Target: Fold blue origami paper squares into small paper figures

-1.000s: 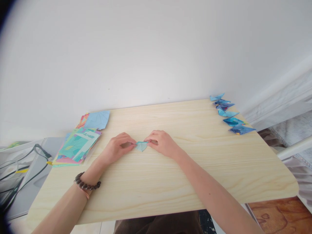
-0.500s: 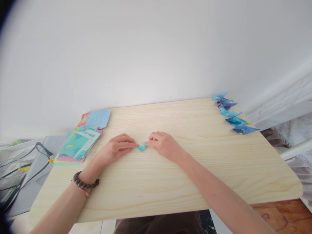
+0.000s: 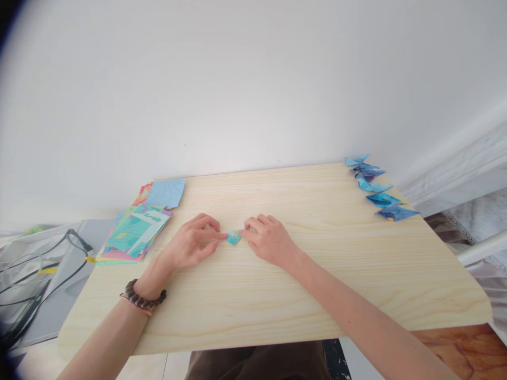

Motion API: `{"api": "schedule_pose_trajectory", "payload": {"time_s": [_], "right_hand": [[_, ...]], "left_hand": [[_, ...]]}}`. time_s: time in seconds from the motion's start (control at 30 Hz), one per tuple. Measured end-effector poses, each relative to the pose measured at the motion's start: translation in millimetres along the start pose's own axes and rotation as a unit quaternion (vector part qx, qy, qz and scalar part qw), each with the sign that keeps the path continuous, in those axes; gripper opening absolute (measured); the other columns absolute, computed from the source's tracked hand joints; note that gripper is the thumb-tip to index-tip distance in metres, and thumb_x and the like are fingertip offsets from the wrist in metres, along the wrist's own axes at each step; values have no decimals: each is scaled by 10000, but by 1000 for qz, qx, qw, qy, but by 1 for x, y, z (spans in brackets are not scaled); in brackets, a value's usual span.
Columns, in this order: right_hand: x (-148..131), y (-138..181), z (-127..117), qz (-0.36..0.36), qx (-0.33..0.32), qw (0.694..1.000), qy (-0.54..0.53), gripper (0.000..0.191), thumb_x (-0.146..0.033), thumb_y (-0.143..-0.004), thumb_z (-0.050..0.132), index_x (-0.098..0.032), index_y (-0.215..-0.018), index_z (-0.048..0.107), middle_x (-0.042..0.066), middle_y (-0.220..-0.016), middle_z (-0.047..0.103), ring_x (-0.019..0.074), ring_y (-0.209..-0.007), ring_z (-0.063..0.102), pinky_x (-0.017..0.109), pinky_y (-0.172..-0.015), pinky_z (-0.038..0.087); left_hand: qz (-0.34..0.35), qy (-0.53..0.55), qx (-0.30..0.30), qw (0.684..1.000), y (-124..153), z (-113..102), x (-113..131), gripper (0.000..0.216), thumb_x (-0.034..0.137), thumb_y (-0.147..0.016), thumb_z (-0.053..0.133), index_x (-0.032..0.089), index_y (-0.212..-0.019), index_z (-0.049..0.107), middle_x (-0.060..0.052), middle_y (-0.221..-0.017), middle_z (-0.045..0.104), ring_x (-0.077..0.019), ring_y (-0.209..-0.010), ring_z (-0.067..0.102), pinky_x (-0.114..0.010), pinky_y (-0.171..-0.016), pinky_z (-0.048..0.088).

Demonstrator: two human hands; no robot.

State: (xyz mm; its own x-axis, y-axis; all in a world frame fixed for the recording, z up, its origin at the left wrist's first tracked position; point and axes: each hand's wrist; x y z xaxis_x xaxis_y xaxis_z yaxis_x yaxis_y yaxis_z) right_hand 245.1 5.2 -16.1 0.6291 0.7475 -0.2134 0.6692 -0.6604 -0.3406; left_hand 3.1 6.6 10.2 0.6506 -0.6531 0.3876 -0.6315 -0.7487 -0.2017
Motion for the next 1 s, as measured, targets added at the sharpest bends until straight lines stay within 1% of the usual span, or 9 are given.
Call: {"api": "schedule_pose_trajectory", "payload": {"time_s": [0.03, 0.1, 0.13, 0.2, 0.43, 0.57, 0.7, 0.9, 1.0], "right_hand": [[-1, 1, 0, 4, -1, 1000, 0, 284, -148, -841, 465, -253, -1056, 618, 39, -991, 564, 165, -826, 442, 308, -742, 329], [-5, 2, 1, 16, 0, 1000, -2, 282, -151, -830, 476, -242, -1057, 617, 43, -1008, 565, 175, -851, 441, 319, -758, 326], [-7, 2, 1, 24, 2, 1000, -5, 282, -149, -824, 480, -236, -1054, 618, 46, -1011, 565, 178, -860, 442, 322, -767, 326], [-11, 2, 1, 37, 6, 999, -10, 279, -146, -819, 481, -223, -1048, 621, 53, -1014, 566, 182, -874, 443, 326, -780, 328], [-17, 3, 1, 51, 23, 998, -11, 277, -151, -845, 466, -203, -1075, 611, 61, -1005, 580, 186, -905, 464, 330, -802, 355], [-17, 7, 2, 65, 44, 997, -3, 273, -134, -873, 432, -187, -1061, 623, 78, -979, 587, 183, -915, 481, 325, -809, 378], [-19, 7, 4, 70, 51, 996, -4, 281, -108, -874, 420, -176, -1058, 622, 83, -965, 588, 181, -927, 482, 305, -812, 410], [-21, 8, 8, 72, 51, 996, 3, 286, -81, -862, 417, -148, -1068, 603, 91, -971, 579, 184, -931, 471, 295, -813, 435], [-22, 9, 8, 71, 48, 996, 11, 283, -81, -857, 424, -140, -1076, 594, 93, -979, 576, 186, -929, 470, 301, -816, 431]], "left_hand": [[-25, -5, 11, 1000, -2, 3, 3, 170, 304, -811, 545, 234, -834, 698, -44, -874, 601, -179, -835, 521, -323, -777, 428], [-82, -18, 40, 996, -6, 10, 8, 248, 385, -811, 555, 203, -682, 665, -37, -786, 609, -176, -791, 519, -315, -751, 417], [-104, -25, 50, 993, -8, 14, 11, 279, 415, -797, 572, 194, -641, 640, -32, -751, 610, -175, -772, 518, -311, -736, 411], [-133, -39, 62, 988, -9, 20, 16, 294, 441, -780, 590, 193, -626, 616, -23, -727, 610, -176, -762, 518, -305, -718, 400], [-184, -103, 102, 972, 2, 28, 33, 250, 463, -775, 591, 220, -736, 638, -27, -833, 608, -195, -825, 523, -316, -723, 385], [-202, -137, 105, 964, 4, 31, 40, 237, 465, -786, 575, 237, -756, 636, -31, -862, 604, -210, -848, 522, -337, -728, 374], [-230, -154, 104, 955, 5, 33, 46, 231, 465, -801, 555, 249, -801, 639, -29, -885, 599, -216, -862, 522, -346, -733, 367], [-236, -177, 124, 947, 8, 36, 50, 234, 456, -813, 542, 257, -855, 657, -39, -886, 607, -219, -872, 532, -344, -730, 368], [-217, -196, 137, 946, 10, 36, 51, 250, 444, -822, 535, 266, -947, 658, -47, -903, 614, -214, -856, 542, -341, -731, 371]]}}
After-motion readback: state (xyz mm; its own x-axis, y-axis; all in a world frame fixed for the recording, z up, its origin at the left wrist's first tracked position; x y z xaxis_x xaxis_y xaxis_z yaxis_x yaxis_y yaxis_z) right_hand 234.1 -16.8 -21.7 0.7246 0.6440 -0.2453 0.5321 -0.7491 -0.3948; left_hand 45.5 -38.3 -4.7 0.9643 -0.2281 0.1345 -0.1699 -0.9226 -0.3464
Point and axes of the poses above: each hand's wrist, its own y-axis away from the middle knuckle, its own z-axis out of the palm, x = y × z
